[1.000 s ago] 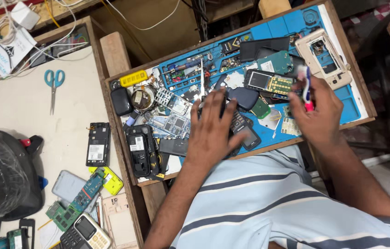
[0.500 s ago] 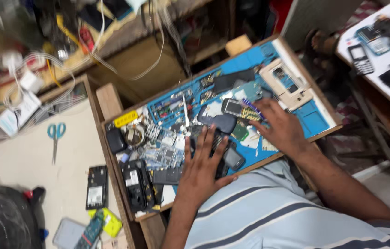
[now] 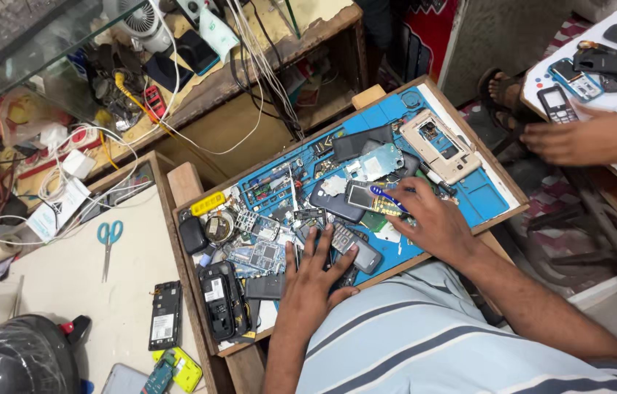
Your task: The person sorts through a pile of disassembled mobile phones and electronic components on a cluttered workbench. They pick up various phone casings and circuit boards, inspect them, and place them into different piles or back onto the table.
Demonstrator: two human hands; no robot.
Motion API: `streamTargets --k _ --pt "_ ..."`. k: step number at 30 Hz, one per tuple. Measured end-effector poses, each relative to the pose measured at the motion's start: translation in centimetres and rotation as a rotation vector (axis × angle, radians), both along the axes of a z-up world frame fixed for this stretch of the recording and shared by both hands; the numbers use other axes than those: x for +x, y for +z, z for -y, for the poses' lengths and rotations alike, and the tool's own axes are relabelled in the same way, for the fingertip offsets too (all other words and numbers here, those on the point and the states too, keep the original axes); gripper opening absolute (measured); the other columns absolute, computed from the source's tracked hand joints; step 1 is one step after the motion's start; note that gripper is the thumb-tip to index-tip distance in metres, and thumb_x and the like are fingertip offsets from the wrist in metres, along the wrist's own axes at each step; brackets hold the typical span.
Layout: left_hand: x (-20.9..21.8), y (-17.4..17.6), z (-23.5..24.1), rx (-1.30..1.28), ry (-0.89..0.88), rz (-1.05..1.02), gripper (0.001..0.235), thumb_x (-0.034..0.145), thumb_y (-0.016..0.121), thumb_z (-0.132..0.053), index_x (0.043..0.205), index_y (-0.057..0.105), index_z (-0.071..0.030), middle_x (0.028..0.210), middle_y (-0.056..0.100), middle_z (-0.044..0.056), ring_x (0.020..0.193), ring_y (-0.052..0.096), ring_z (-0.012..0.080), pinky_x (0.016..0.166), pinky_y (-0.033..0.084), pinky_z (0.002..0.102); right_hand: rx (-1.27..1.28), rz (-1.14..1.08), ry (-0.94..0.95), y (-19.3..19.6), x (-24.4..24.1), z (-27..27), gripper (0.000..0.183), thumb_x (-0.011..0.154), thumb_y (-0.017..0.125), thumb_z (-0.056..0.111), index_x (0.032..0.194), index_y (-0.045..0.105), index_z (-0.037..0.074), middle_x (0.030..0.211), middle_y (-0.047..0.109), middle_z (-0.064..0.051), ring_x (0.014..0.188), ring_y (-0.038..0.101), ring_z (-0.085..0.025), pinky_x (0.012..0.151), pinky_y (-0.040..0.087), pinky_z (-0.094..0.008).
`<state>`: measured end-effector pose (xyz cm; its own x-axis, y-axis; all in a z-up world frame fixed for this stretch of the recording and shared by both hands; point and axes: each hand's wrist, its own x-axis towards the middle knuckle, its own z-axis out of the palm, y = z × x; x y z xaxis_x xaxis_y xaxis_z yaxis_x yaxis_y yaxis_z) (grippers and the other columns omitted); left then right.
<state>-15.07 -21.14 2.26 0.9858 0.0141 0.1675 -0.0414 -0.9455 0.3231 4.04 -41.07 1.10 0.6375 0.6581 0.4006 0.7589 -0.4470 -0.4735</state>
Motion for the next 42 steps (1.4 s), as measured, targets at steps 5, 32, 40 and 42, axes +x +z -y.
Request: streamTargets --k 5,32,40,42 --pt "0.3 -0.1 -0.1 -0.030 0.007 -0.038 0.089 0.067 0.087 -0.045 0.148 0.049 -0.038 0.164 0.026 0.014 0.151 0.022 0.0399 0.117 0.007 0.070 -0.007 -0.057 -0.005 0.2 -0.1 -0.2 0.047 0.081 0.080 0.030 0.120 0.068 0.005 0.123 0.061 -0.009 0.077 0.073 -0.025 0.062 0.060 -0.037" --pt "1.4 -5.0 -3.0 0.068 -0.009 0.044 0.103 0.054 0.086 -0.060 0.143 0.051 -0.021 0.158 0.037 0.011 0.147 0.031 0.0296 0.116 0.006 0.068 0.055 -0.262 -0.027 -2.1 0.9 -0.7 0.048 0.083 0.082 0.035 0.121 0.067 0.010 0.129 0.057 -0.001 0.071 0.069 -0.019 0.065 0.058 -0.034" --pt "1.2 -4.1 -2.2 0.062 -0.017 0.095 0.098 0.061 0.083 -0.057 0.145 0.051 -0.020 0.160 0.036 0.011 0.148 0.032 0.0304 0.117 0.007 0.069 0.001 -0.054 0.060 -2.0 0.4 -0.5 0.044 0.084 0.081 0.029 0.121 0.066 0.009 0.126 0.058 -0.005 0.081 0.071 -0.022 0.064 0.059 -0.034" --pt "1.2 -3.8 -1.9 0.070 0.025 0.040 0.097 0.061 0.084 -0.056 0.144 0.051 -0.020 0.160 0.036 0.010 0.148 0.032 0.0307 0.117 0.007 0.069 0.022 -0.006 0.075 -2.0 0.4 -0.5 0.044 0.083 0.080 0.029 0.120 0.066 0.009 0.128 0.059 -0.005 0.089 0.072 -0.023 0.068 0.059 -0.035"
